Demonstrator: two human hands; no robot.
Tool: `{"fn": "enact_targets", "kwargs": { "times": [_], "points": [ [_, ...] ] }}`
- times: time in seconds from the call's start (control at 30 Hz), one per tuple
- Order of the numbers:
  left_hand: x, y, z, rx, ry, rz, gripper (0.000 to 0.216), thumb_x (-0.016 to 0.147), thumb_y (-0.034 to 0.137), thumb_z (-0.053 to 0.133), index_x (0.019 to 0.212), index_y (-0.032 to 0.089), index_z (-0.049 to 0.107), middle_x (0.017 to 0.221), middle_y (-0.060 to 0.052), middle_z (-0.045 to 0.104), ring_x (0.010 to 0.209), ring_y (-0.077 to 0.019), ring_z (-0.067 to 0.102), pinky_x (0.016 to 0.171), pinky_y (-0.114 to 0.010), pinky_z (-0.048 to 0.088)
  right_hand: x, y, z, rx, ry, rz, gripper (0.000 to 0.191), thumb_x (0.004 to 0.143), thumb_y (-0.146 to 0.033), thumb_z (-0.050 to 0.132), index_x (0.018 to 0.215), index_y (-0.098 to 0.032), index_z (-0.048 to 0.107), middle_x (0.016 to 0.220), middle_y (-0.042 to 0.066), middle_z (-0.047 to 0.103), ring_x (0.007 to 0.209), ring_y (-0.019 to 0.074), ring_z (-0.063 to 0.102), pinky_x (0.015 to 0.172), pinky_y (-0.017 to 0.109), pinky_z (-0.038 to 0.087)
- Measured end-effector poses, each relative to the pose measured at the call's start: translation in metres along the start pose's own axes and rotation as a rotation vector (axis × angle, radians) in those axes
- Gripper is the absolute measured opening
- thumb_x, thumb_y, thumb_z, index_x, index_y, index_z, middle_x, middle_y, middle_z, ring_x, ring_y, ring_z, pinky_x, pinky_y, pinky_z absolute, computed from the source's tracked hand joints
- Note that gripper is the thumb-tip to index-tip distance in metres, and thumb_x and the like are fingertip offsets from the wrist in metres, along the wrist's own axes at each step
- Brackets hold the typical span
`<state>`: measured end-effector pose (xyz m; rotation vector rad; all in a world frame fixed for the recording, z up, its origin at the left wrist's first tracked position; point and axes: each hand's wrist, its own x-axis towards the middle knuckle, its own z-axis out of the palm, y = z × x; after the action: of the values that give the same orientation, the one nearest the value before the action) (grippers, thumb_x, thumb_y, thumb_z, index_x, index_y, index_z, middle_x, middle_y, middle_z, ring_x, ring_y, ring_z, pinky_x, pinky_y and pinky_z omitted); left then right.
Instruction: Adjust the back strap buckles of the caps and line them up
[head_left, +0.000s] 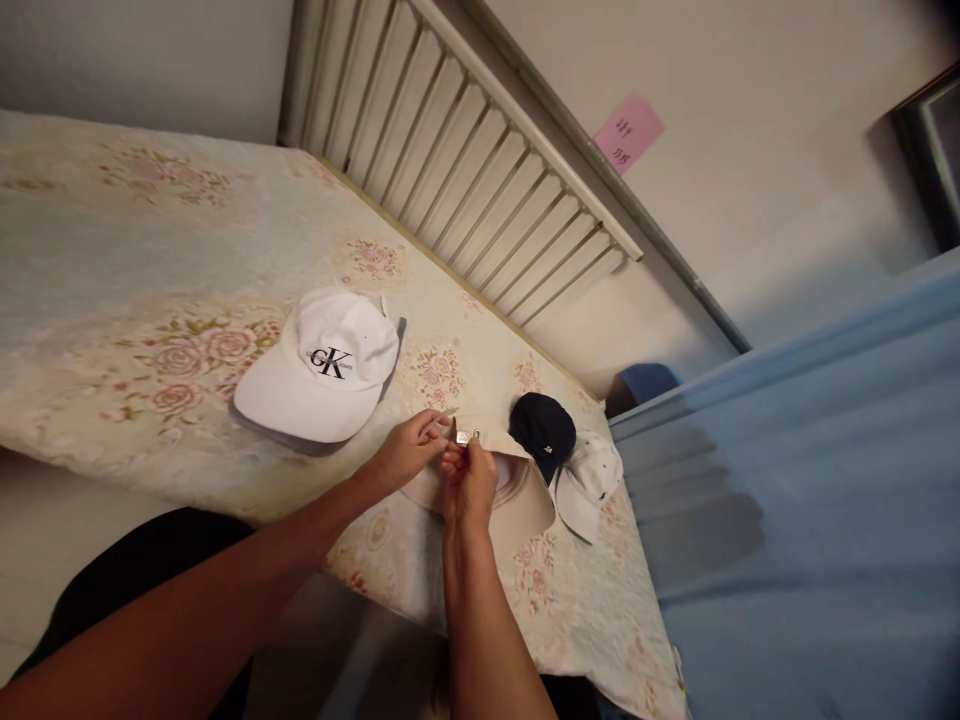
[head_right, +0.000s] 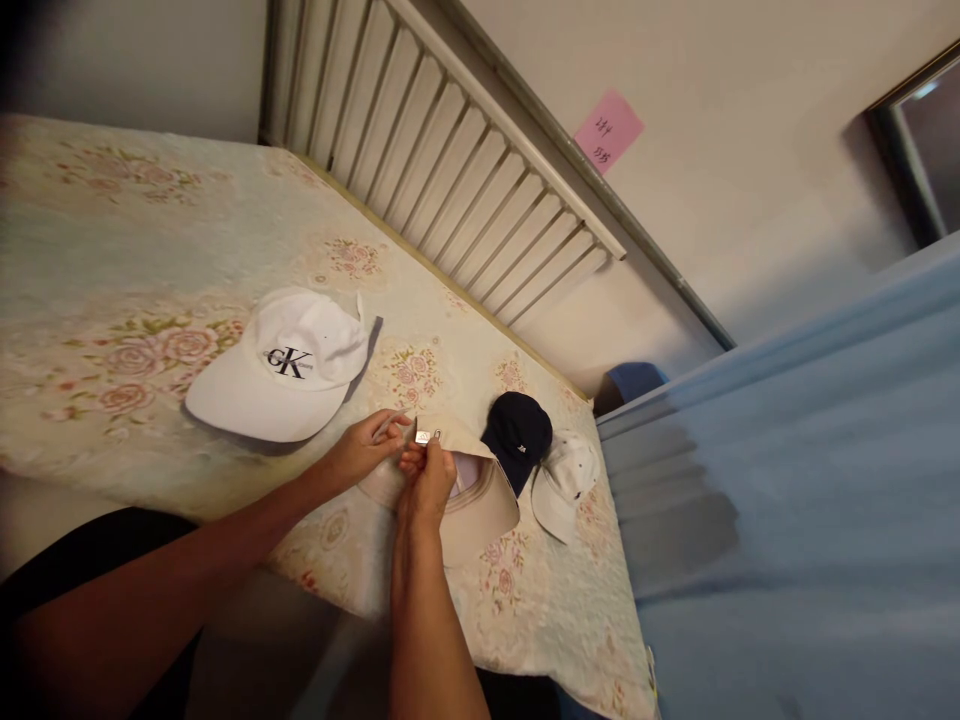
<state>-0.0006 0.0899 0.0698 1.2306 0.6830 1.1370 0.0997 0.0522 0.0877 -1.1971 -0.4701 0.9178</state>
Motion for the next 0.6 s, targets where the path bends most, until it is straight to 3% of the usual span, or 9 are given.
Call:
{"fn": "enact_targets", "kwargs": {
  "times": [0.3,0.6],
  "points": [
    [-0.005,0.012,0.003,0.265,0.007,0.056,0.016,0.07,0.023,0.062,0.085,0.018,0.061,0.073,0.003,0.06,0.067,-0.0123,0.052,0.062,-0.023,0.039,-0.017,0.001,0.002,-0.049,-0.061,0.038,0.019,0.074,-0.03,0.06,0.079,-0.012,0.065,0.063,0.002,0.069,0.05,0.0094,0.059,0.043,0.017,0.044],
    [-0.007,0.008,0.004,0.155,-0.063,0.035,0.018,0.065,0.021,0.066,0.081,0.018,0.057,0.064,0.005,0.051,0.061,-0.0107,0.048,0.054,-0.021,0.036,-0.019,0.0,0.0,0.025,-0.08,0.071,0.019,0.075,-0.033,0.062,0.075,-0.014,0.064,0.064,0.001,0.067,0.051,0.0093,0.057,0.043,0.018,0.042]
  ]
}}
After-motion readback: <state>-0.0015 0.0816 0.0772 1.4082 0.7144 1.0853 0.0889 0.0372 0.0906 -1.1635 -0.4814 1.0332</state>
